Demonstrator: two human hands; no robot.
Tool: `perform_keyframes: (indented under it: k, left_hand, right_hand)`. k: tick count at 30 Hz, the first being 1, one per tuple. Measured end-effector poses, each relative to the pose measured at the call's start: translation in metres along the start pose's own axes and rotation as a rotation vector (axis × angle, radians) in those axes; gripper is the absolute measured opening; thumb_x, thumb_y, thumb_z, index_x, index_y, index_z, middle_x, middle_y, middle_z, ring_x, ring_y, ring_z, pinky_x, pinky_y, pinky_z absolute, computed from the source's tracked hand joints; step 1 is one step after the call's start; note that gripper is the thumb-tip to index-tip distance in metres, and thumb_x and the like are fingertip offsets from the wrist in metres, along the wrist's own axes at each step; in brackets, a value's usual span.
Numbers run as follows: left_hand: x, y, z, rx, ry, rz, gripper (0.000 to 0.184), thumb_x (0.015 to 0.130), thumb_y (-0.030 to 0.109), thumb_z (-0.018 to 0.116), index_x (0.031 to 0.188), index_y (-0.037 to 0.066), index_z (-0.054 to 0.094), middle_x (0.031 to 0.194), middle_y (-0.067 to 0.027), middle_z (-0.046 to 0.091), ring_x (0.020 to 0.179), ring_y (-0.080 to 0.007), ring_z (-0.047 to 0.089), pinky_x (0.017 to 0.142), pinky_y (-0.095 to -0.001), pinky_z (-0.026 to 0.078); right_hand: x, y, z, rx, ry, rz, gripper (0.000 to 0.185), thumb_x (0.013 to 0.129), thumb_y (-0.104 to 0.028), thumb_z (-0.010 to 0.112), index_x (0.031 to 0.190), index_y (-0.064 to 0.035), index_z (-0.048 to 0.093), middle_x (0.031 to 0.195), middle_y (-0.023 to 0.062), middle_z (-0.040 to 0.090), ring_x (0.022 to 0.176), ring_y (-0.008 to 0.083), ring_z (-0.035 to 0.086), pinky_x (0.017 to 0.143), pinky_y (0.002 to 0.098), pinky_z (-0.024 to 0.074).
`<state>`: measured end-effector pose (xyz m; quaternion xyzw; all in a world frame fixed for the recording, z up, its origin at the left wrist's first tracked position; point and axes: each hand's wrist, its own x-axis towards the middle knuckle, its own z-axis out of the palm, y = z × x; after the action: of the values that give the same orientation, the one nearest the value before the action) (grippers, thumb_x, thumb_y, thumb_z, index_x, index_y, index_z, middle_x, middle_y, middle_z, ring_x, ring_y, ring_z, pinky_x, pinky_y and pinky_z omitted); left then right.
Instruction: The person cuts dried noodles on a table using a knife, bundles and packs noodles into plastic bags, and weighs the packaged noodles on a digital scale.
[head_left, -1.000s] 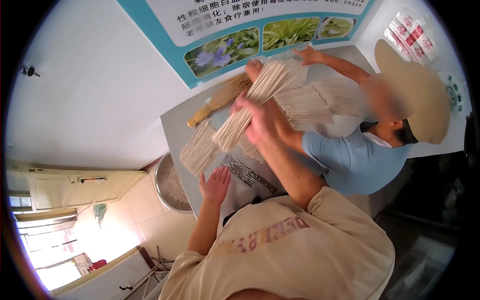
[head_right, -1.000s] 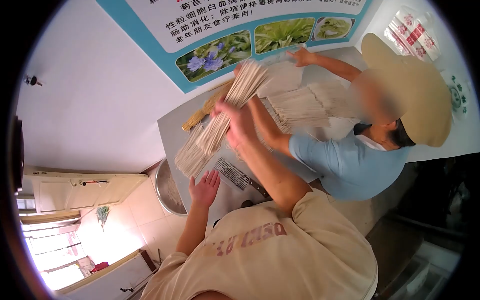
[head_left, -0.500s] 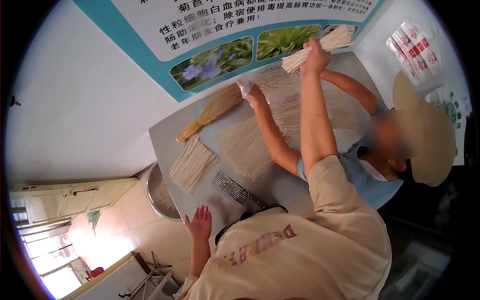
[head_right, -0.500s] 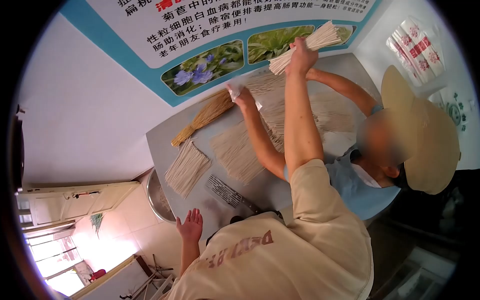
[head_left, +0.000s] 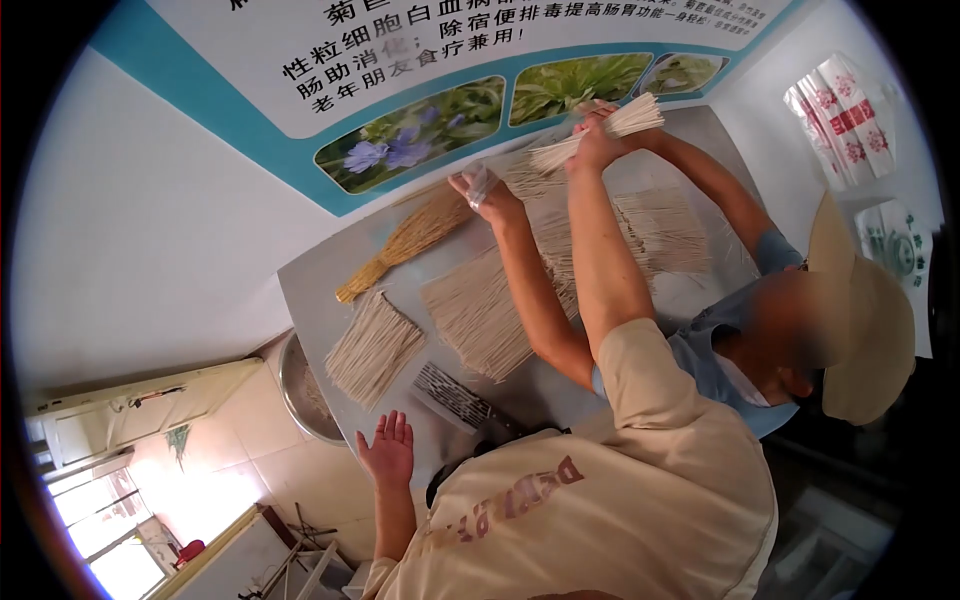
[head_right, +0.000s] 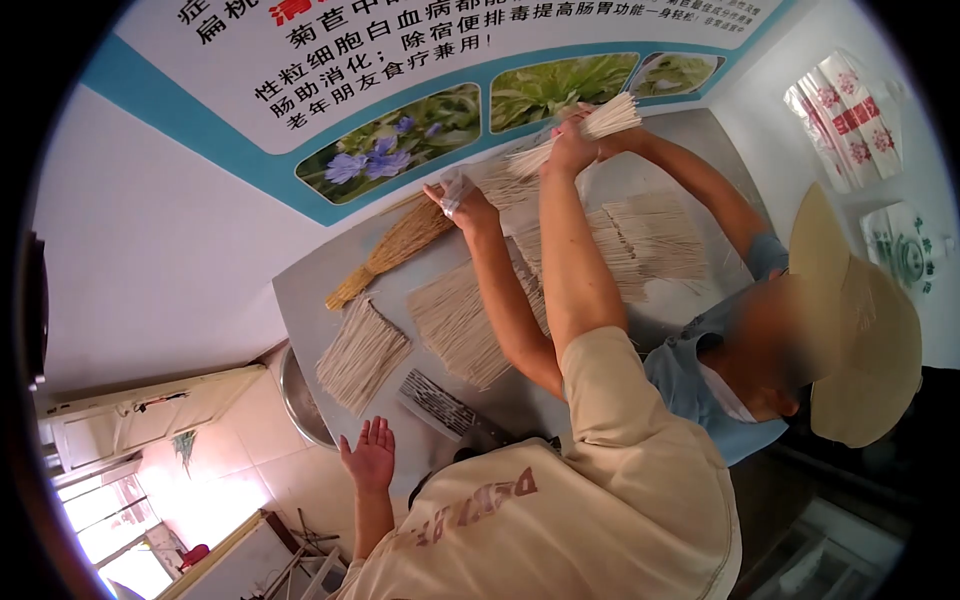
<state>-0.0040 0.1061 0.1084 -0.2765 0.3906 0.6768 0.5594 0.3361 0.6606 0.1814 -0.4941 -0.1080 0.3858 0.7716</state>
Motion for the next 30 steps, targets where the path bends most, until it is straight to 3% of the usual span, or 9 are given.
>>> perform_keyframes:
  k: [5, 9, 12, 14, 20, 22, 26, 29, 30]
  left_hand:
    - [0.005, 0.003, 0.008, 0.005, -0.016, 0.019, 0.073, 0.099, 0.06, 0.043, 0.139, -0.001, 0.04, 0.144, -0.0184, 0.047, 0.133, -0.0332, 0.046, 0.108, -0.0466, 0.041]
    - [0.005, 0.003, 0.016, -0.01, 0.015, 0.012, 0.073, 0.099, 0.06, 0.043, 0.14, -0.001, 0.04, 0.144, -0.0182, 0.047, 0.133, -0.0327, 0.046, 0.108, -0.0465, 0.041]
    - [0.007, 0.006, 0.015, -0.01, 0.017, 0.012, 0.073, 0.099, 0.06, 0.043, 0.14, -0.001, 0.04, 0.145, -0.0177, 0.046, 0.134, -0.0325, 0.046, 0.108, -0.0464, 0.041]
    - [0.008, 0.009, 0.014, -0.026, 0.028, 0.027, 0.074, 0.099, 0.061, 0.044, 0.14, 0.0, 0.041, 0.145, -0.0174, 0.046, 0.134, -0.0324, 0.046, 0.108, -0.0461, 0.041]
    - [0.005, 0.022, 0.012, -0.024, 0.041, 0.074, 0.072, 0.098, 0.061, 0.045, 0.137, 0.0, 0.043, 0.143, -0.0153, 0.048, 0.131, -0.0319, 0.048, 0.106, -0.0456, 0.042]
    - [0.005, 0.026, 0.008, 0.019, 0.032, 0.099, 0.07, 0.099, 0.06, 0.046, 0.136, 0.001, 0.044, 0.143, -0.0144, 0.049, 0.13, -0.0315, 0.049, 0.105, -0.0457, 0.043]
    - [0.004, 0.035, -0.008, 0.316, 0.006, 0.206, 0.059, 0.1, 0.051, 0.049, 0.135, 0.004, 0.045, 0.139, -0.0125, 0.051, 0.125, -0.0304, 0.053, 0.102, -0.0456, 0.043]
    - [0.016, 0.035, -0.031, 0.575, 0.022, 0.262, 0.047, 0.099, 0.039, 0.055, 0.133, 0.006, 0.048, 0.134, -0.0105, 0.054, 0.119, -0.0275, 0.057, 0.097, -0.0432, 0.047]
    - [0.018, 0.034, -0.036, 0.571, 0.032, 0.262, 0.047, 0.099, 0.039, 0.055, 0.133, 0.006, 0.048, 0.134, -0.0105, 0.054, 0.119, -0.0275, 0.057, 0.097, -0.0432, 0.047]
  right_hand:
    - [-0.004, 0.04, -0.002, -0.023, 0.152, 0.111, 0.04, 0.083, 0.001, 0.064, 0.123, 0.0021, 0.059, 0.097, 0.0063, 0.065, 0.068, 0.0163, 0.056, 0.061, 0.03, 0.0499]
    - [0.011, 0.099, -0.019, 0.004, 0.154, 0.111, 0.032, 0.083, 0.002, 0.068, 0.113, 0.0039, 0.059, 0.096, 0.0099, 0.064, 0.073, 0.0173, 0.062, 0.058, 0.0285, 0.0502]
    - [0.004, 0.122, -0.021, 0.028, 0.223, 0.032, 0.026, 0.082, 0.002, 0.069, 0.106, 0.0045, 0.059, 0.083, 0.0074, 0.062, 0.064, 0.0169, 0.058, 0.054, 0.0324, 0.0474]
    - [0.016, 0.149, -0.028, -0.036, 0.256, 0.222, 0.041, 0.084, 0.001, 0.068, 0.124, 0.004, 0.059, 0.104, 0.0141, 0.067, 0.078, 0.0214, 0.061, 0.06, 0.0385, 0.0491]
    - [0.082, 0.214, -0.051, -0.036, 0.258, 0.527, 0.024, 0.082, -0.008, 0.073, 0.102, -0.0026, 0.062, 0.09, 0.0118, 0.063, 0.074, 0.0244, 0.06, 0.065, 0.042, 0.0507]
    - [0.052, 0.17, -0.038, -0.056, 0.163, 0.548, 0.033, 0.082, -0.015, 0.074, 0.111, -0.0038, 0.063, 0.102, 0.0144, 0.064, 0.086, 0.0273, 0.063, 0.074, 0.048, 0.0519]
    - [0.029, 0.087, -0.029, -0.358, -0.03, 0.519, 0.072, 0.081, -0.033, 0.072, 0.145, -0.0116, 0.047, 0.156, 0.0131, 0.035, 0.137, 0.035, 0.041, 0.102, 0.068, 0.0321]
    - [0.009, 0.031, -0.022, -0.247, -0.011, 0.377, 0.064, 0.087, -0.031, 0.066, 0.145, -0.0103, 0.048, 0.154, 0.0104, 0.042, 0.138, 0.0343, 0.041, 0.107, 0.0618, 0.0321]
    - [0.007, 0.015, -0.027, -0.131, -0.074, 0.274, 0.051, 0.09, -0.024, 0.062, 0.137, -0.0079, 0.051, 0.141, 0.0095, 0.05, 0.127, 0.0305, 0.048, 0.1, 0.0536, 0.0388]
